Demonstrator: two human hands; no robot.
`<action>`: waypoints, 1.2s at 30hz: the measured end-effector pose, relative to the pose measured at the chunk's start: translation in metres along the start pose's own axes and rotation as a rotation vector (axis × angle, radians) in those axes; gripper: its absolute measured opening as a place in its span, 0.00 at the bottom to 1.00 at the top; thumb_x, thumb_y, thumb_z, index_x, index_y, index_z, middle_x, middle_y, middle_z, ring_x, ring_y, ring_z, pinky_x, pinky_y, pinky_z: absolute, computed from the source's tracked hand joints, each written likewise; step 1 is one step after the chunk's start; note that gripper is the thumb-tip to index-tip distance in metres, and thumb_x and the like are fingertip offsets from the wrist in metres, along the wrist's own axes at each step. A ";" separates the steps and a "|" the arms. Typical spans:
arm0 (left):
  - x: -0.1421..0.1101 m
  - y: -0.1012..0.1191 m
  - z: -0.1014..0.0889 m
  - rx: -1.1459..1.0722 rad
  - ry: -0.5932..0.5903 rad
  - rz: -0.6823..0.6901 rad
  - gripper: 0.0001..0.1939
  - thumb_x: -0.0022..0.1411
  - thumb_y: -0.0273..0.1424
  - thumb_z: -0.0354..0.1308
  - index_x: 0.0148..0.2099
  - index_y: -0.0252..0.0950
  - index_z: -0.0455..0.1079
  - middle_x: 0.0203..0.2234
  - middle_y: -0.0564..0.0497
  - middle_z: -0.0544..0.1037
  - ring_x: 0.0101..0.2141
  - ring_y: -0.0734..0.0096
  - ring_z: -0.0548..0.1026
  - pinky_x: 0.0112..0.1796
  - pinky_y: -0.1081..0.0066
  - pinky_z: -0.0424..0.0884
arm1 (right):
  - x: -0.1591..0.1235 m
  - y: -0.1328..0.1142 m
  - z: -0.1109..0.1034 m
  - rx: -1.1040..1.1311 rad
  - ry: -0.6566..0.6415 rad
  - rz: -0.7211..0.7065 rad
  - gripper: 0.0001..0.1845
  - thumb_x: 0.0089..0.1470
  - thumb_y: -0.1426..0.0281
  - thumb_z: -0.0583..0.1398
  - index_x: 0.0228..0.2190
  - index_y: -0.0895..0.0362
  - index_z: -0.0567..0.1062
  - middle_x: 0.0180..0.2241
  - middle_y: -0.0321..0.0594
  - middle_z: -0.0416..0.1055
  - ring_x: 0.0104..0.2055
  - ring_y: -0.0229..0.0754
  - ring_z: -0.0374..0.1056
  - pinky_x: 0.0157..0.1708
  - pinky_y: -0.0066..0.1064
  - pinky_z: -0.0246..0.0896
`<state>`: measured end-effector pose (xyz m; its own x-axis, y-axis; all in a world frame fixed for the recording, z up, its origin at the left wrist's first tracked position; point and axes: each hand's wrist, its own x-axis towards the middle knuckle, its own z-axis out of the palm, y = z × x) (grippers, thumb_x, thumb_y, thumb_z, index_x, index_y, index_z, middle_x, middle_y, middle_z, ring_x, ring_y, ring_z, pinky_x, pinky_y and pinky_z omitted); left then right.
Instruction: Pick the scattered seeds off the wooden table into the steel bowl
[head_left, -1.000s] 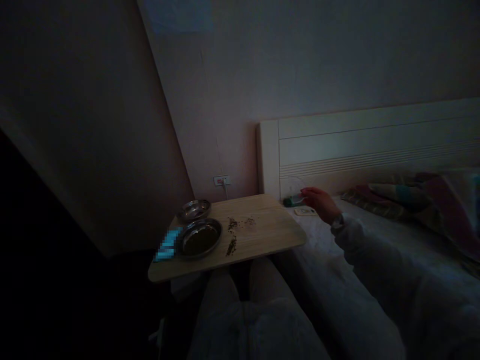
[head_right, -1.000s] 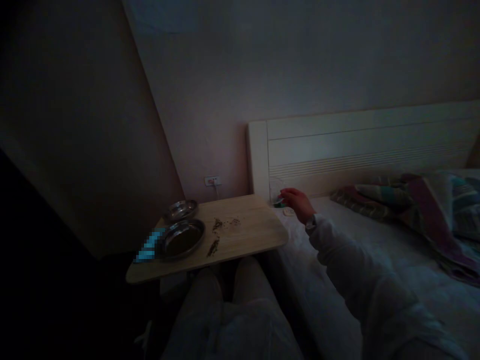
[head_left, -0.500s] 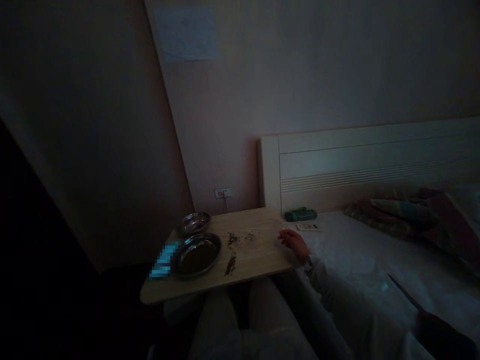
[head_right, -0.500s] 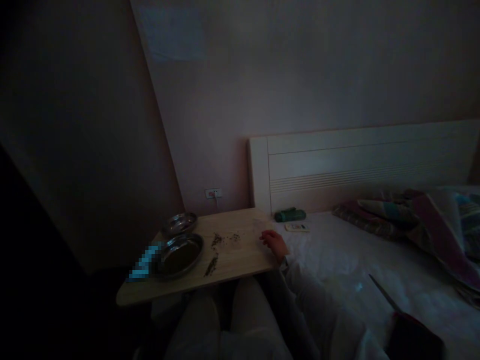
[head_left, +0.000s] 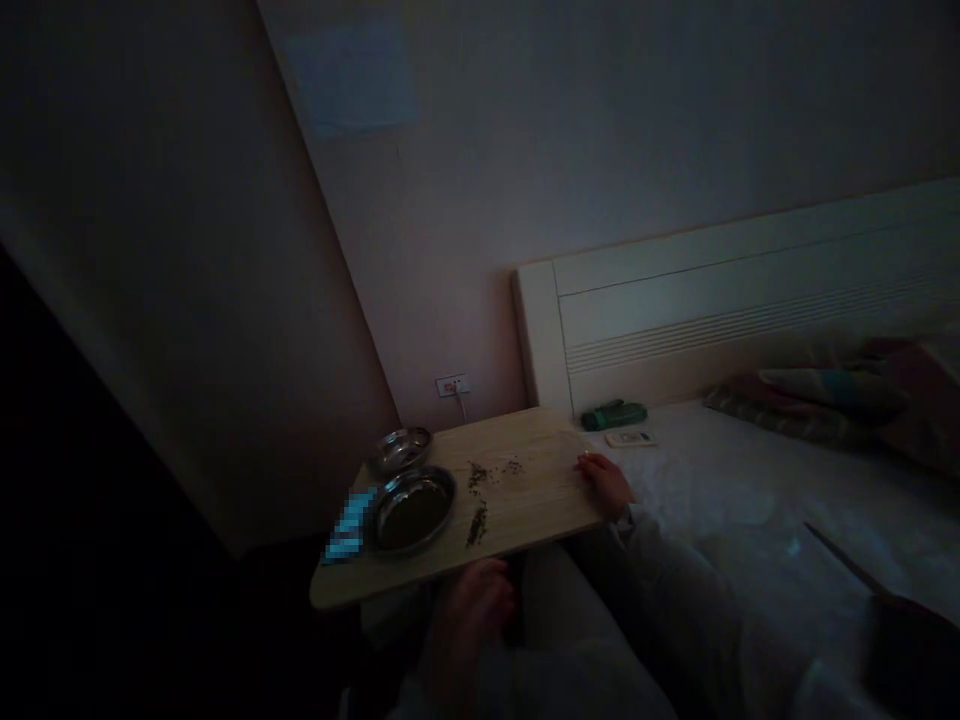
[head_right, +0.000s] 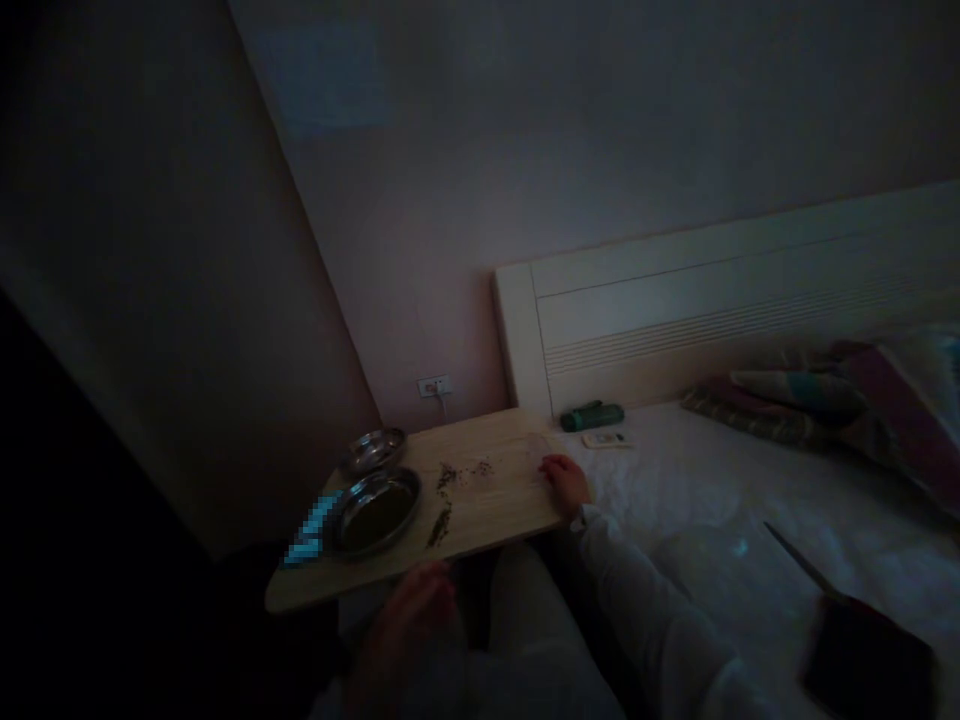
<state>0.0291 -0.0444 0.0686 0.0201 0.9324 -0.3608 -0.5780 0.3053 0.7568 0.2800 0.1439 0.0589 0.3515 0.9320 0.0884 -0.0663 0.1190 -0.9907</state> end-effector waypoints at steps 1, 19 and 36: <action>0.012 0.017 -0.006 0.019 0.080 0.041 0.07 0.53 0.25 0.56 0.37 0.34 0.68 0.28 0.47 0.74 0.28 0.69 0.74 0.32 0.70 0.70 | 0.001 0.002 0.001 0.010 -0.001 0.000 0.08 0.35 0.64 0.59 0.21 0.55 0.71 0.20 0.35 0.70 0.22 0.36 0.61 0.24 0.28 0.57; 0.064 0.105 -0.046 0.246 0.392 -0.001 0.29 0.58 0.35 0.50 0.60 0.29 0.50 0.30 0.38 0.75 0.21 0.68 0.74 0.23 0.70 0.72 | 0.000 0.004 0.000 -0.096 -0.001 -0.012 0.07 0.37 0.65 0.57 0.23 0.55 0.70 0.22 0.35 0.71 0.24 0.37 0.63 0.27 0.30 0.59; 0.029 0.132 -0.056 0.176 0.389 0.144 0.17 0.46 0.13 0.48 0.36 0.32 0.68 0.20 0.51 0.75 0.22 0.72 0.74 0.26 0.73 0.73 | -0.006 -0.005 0.002 -0.103 0.016 0.004 0.04 0.40 0.68 0.57 0.23 0.55 0.70 0.22 0.35 0.71 0.23 0.36 0.62 0.27 0.29 0.58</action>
<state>-0.0923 0.0117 0.1273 -0.3783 0.8359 -0.3977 -0.4043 0.2373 0.8833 0.2762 0.1380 0.0637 0.3661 0.9269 0.0832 0.0278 0.0785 -0.9965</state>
